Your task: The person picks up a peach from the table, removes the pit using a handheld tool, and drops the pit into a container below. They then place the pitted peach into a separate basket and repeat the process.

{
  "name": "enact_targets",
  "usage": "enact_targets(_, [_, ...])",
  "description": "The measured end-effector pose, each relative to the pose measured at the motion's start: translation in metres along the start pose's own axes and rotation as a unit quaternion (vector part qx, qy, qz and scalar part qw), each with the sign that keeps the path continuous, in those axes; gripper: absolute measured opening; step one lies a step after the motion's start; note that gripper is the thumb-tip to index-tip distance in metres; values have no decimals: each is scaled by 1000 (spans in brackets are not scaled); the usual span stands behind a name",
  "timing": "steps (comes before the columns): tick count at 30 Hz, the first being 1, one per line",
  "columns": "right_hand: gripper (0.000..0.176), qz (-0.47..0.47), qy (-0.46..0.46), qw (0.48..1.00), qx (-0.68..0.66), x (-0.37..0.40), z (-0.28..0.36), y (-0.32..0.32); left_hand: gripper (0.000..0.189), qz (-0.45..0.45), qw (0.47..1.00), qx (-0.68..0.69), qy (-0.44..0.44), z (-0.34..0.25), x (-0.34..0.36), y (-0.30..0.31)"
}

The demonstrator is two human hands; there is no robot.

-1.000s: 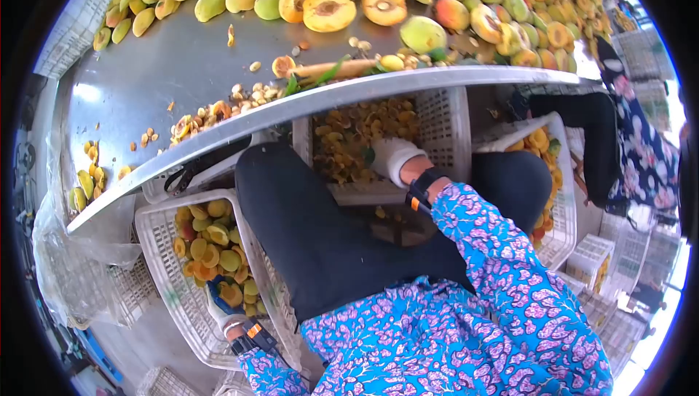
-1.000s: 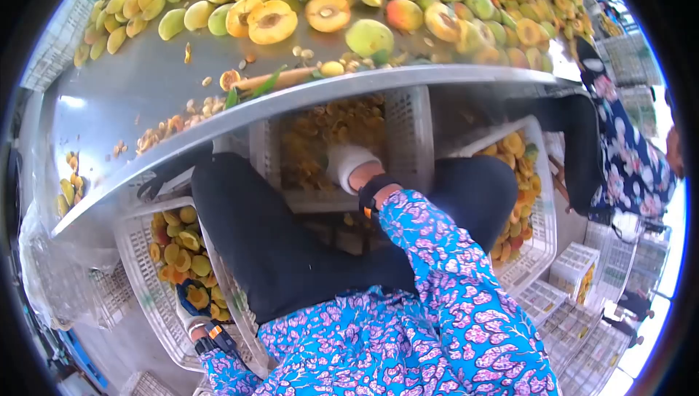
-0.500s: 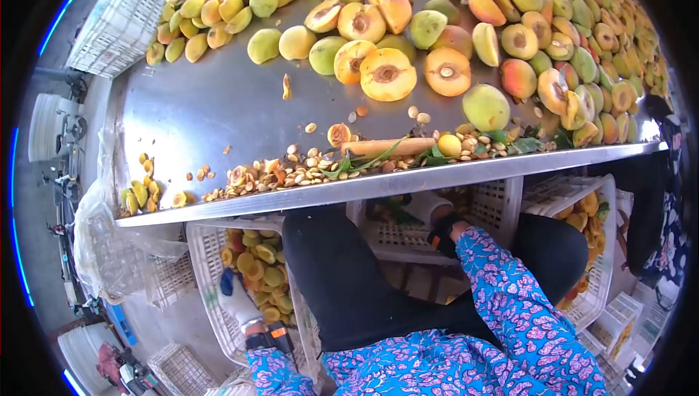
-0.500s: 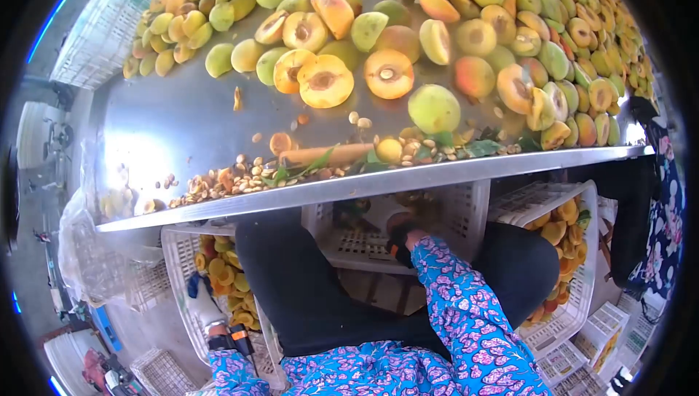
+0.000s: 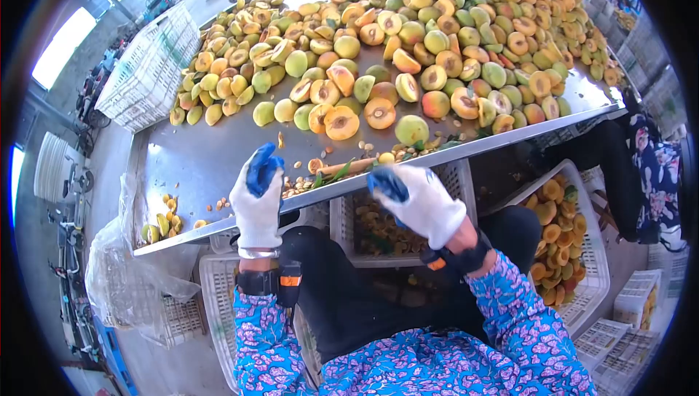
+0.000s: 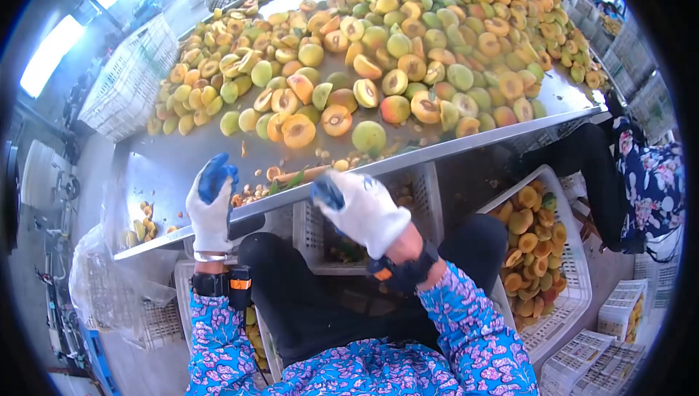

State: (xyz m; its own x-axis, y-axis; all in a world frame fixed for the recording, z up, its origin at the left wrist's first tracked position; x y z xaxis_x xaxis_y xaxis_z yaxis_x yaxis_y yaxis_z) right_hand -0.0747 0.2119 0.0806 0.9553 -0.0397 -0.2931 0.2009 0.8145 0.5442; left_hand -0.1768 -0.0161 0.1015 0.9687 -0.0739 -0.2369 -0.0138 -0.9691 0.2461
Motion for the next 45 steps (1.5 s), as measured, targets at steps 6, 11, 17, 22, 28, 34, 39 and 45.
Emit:
enact_targets(6, [18,56,45,962,262,-74,-7,-37,30,26,995,-94,18,4,-67,-11])
enact_targets(11, [19,184,39,908,374,-96,-11,-62,37,72,936,-346,2,22,-105,-59])
enact_targets(17, [18,231,41,910,343,-98,-2,-54,43,153,890,-424,-63,30,-107,-111])
enact_targets(22, [18,256,32,910,323,-104,-3,-57,37,92,945,-312,6,50,-120,-100])
enact_targets(28, [24,294,-21,927,234,-110,-20,-48,20,20,909,352,222,66,-97,-55])
enact_targets(34, [26,303,-14,926,227,-100,-21,-48,37,57,705,654,267,36,-50,-55])
enact_targets(39, [29,328,-23,906,268,-106,-16,-65,48,81,664,696,260,21,-24,-70])
enact_targets(45, [37,310,-86,929,186,-109,-17,-50,45,71,772,601,194,20,-9,-58])
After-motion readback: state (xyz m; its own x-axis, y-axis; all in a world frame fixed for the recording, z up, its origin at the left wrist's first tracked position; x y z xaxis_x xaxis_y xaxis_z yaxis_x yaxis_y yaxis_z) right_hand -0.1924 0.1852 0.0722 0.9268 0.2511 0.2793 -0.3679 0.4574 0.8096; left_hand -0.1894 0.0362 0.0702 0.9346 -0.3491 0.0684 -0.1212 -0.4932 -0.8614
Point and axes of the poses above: each hand's wrist, its own x-axis away from the middle knuckle, its own y-axis out of the back of the hand, z = x × y, the point moved 5 cm from there along -x, towards the middle knuckle, and after that the axes turned 2 degrees about y, right-handed, at the moved point
